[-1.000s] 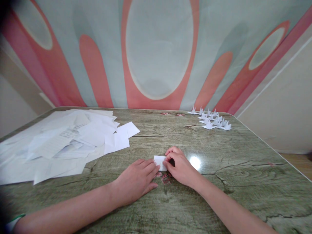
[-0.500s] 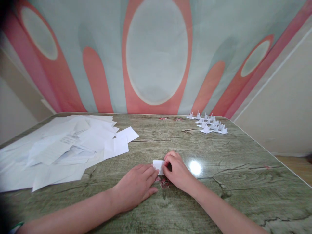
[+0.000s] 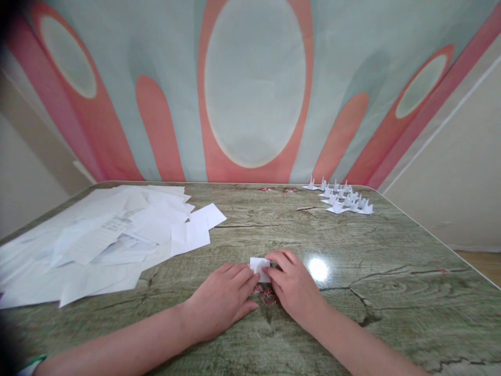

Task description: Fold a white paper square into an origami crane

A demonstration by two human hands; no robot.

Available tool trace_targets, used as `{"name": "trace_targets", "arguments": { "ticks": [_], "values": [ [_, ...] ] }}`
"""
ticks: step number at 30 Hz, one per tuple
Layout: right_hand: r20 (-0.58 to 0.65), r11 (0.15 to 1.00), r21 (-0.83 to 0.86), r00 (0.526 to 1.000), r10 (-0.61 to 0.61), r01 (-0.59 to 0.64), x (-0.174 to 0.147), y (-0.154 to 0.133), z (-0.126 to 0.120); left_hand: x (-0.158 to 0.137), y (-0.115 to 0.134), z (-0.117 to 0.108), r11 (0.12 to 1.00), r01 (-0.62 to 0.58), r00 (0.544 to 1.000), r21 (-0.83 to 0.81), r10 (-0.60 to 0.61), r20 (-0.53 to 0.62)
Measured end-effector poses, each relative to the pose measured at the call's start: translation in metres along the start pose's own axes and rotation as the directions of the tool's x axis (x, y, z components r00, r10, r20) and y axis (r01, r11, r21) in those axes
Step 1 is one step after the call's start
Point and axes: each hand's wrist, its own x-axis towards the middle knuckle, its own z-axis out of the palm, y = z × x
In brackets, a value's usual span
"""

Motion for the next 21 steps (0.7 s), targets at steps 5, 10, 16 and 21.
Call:
{"name": "trace_targets", "arguments": {
  "ticks": [5, 10, 16, 21],
  "values": [
    [0.069, 0.959, -0.272, 0.996, -0.059, 0.076, -0.008, -0.011, 0.001, 0.001, 0.0, 0.0, 1.0, 0.002, 1.0, 0.01, -0.002, 0.008],
    [0.068, 0.913, -0.4, 0.996, -0.05, 0.073, -0.009, -0.015, 0.001, 0.002, 0.0, 0.001, 1.0, 0.003, 1.0, 0.01, -0.003, 0.004],
    [0.096, 0.853, -0.518, 0.995, -0.024, 0.07, -0.006, -0.02, -0.001, 0.003, 0.0, 0.002, 1.0, 0.006, 1.0, 0.014, -0.006, 0.0],
    [0.148, 0.815, -0.574, 0.989, 0.012, 0.077, -0.003, -0.023, -0.005, 0.002, 0.001, 0.002, 1.0, 0.011, 1.0, 0.007, -0.011, 0.005]
  ]
}}
